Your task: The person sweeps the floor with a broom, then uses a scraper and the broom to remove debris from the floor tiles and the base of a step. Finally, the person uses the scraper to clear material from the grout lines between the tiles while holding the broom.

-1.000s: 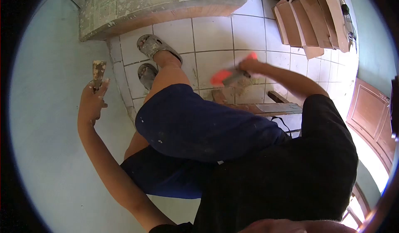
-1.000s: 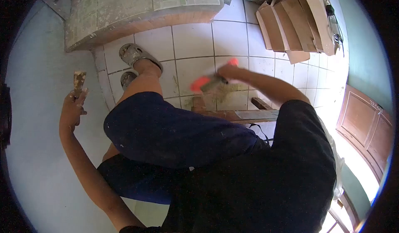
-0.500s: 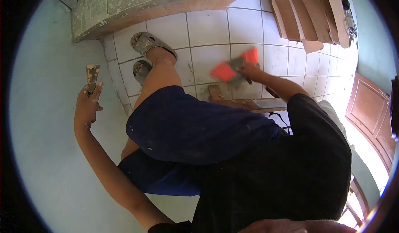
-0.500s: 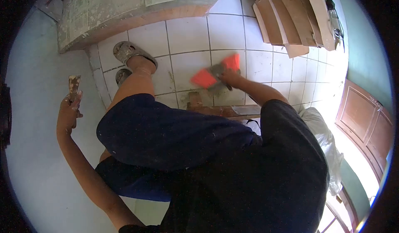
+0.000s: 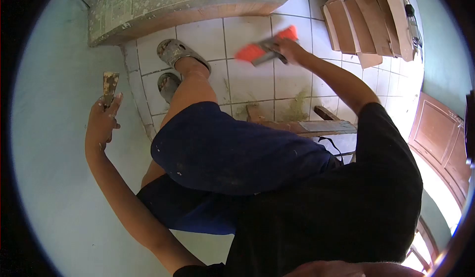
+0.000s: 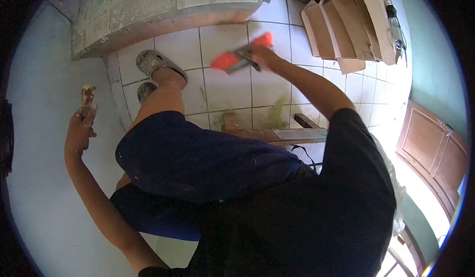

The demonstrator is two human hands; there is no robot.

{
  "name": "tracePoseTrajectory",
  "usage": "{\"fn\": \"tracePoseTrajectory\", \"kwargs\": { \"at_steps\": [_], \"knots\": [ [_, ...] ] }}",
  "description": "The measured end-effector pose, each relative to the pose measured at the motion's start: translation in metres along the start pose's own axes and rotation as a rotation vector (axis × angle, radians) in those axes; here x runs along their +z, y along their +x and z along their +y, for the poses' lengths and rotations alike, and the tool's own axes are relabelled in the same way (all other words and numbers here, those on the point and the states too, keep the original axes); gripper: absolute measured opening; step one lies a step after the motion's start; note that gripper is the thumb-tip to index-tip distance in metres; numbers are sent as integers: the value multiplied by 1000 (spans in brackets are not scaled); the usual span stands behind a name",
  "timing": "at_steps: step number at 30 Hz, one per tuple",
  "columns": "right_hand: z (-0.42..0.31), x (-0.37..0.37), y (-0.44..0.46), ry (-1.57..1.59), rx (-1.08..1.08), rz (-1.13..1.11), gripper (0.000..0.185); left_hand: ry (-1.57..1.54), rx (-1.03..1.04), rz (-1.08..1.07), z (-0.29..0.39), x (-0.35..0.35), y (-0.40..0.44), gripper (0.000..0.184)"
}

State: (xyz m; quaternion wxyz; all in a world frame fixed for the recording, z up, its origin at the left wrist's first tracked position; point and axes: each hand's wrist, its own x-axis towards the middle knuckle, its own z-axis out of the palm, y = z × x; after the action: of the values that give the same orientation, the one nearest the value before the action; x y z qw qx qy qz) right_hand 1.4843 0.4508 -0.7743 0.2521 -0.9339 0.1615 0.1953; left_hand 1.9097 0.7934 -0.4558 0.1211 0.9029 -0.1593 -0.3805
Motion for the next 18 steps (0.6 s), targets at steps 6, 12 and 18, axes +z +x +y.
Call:
{"fn": "tracePoseTrajectory", "kwargs": {
  "at_steps": [6, 12, 18],
  "knots": [
    [-97, 30, 116, -231, -468, 188, 52, 33, -32, 14, 10, 2, -7, 50],
    [-83, 62, 77, -534, -489, -15, 26, 50, -25, 10, 2, -1, 3, 51],
    [-42, 49, -50, -688, -618, -361, 21, 74, -6, -12, -4, 0, -1, 51]
  ]
}}
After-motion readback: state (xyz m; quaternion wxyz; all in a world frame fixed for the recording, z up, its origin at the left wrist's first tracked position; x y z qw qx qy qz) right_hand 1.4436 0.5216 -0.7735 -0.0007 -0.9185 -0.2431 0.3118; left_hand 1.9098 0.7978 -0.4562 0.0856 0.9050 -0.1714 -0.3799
